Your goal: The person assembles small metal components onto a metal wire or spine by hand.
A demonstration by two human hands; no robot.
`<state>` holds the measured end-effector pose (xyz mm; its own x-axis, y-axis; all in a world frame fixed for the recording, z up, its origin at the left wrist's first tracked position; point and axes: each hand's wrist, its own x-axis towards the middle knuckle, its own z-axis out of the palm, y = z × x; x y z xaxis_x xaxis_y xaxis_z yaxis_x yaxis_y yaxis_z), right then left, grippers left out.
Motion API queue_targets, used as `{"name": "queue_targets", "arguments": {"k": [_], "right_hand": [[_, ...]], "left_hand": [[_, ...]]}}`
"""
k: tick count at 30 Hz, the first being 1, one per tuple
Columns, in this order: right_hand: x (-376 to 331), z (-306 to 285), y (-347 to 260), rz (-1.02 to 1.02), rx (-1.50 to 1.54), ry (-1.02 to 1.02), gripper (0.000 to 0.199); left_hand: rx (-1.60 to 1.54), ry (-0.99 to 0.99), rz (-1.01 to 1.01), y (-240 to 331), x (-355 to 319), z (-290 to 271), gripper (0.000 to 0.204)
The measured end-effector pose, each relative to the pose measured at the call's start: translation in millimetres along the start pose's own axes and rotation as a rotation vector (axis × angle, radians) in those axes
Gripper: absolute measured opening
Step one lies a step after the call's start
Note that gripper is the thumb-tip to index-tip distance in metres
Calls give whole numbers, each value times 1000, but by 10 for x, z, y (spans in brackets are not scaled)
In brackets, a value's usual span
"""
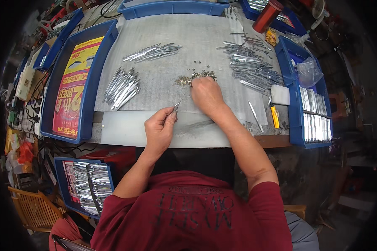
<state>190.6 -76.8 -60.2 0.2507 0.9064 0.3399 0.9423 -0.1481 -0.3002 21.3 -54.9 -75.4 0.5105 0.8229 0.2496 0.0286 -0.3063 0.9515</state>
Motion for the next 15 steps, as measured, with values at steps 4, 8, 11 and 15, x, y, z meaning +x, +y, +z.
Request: {"name": "queue_targets", "arguments": {"k": [4, 8, 11, 15], "right_hand": [[30, -19, -17, 60, -60, -47, 7], [-22, -16, 29, 38, -19, -45, 6], [-83, -37, 51, -18, -12, 1, 4], [-139, -43, 80, -123, -20, 82, 2]], "left_hand": [[-7, -6, -3, 34, 5, -7, 15], [-25, 7, 0, 25, 1, 7, 13], [-43, 27, 3, 27, 2, 10, 11], [-27, 26, 26, 12, 5, 9, 11]]}}
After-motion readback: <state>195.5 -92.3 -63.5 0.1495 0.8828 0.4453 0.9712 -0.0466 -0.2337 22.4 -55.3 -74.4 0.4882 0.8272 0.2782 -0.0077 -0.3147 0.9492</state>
